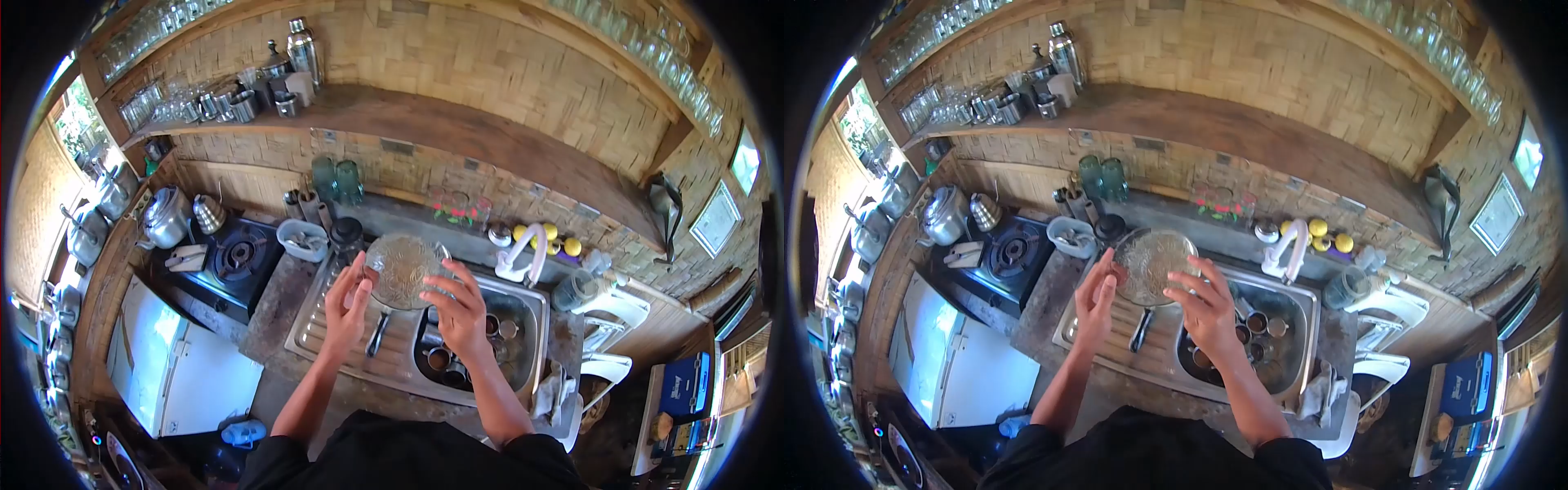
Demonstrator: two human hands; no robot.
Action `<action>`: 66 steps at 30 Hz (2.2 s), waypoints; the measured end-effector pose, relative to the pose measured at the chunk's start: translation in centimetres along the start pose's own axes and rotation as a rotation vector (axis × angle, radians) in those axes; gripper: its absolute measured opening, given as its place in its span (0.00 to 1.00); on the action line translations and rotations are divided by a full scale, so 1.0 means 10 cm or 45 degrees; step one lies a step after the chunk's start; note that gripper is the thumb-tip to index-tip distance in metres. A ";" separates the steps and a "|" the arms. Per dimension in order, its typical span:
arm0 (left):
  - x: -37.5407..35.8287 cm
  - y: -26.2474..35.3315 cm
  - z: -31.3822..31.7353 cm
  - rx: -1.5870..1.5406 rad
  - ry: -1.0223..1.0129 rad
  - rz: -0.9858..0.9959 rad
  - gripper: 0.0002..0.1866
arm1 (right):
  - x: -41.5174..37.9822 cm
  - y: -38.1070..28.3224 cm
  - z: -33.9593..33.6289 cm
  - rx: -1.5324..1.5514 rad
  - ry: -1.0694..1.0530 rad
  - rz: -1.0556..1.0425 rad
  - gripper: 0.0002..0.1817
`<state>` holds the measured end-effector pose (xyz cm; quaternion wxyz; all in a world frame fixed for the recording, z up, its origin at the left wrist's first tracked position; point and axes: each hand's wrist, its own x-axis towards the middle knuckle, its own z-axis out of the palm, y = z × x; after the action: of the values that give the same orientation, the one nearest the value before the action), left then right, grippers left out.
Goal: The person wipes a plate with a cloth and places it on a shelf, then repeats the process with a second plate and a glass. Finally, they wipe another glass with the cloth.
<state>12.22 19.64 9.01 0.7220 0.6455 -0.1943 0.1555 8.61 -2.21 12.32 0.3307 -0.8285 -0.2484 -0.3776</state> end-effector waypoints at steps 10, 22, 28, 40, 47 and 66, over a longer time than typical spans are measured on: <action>2.01 0.12 -0.28 0.089 0.042 0.169 0.22 | 1.57 0.40 0.46 -0.411 0.151 -0.139 0.24; 3.19 -0.04 -0.02 0.898 -0.120 0.349 0.21 | 2.55 1.42 0.66 -0.583 -0.093 0.094 0.20; 3.24 0.00 0.11 1.071 0.029 0.183 0.23 | 2.68 1.65 0.70 -0.512 -0.344 0.259 0.20; 2.40 -0.08 0.12 0.641 0.212 0.756 0.08 | 1.44 0.41 0.63 -0.140 0.298 0.114 0.17; 0.09 -0.84 0.33 0.346 -0.476 0.070 0.04 | -1.08 -0.16 1.05 0.017 0.094 0.812 0.19; -1.49 -1.45 1.42 0.419 -0.918 -0.553 0.09 | -2.61 1.56 -0.86 -0.629 0.001 1.132 0.15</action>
<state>4.88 4.20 -9.48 0.5120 0.7904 -0.2661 -0.2057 -0.54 -23.04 -9.65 0.2537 -0.9075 0.2251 -0.2480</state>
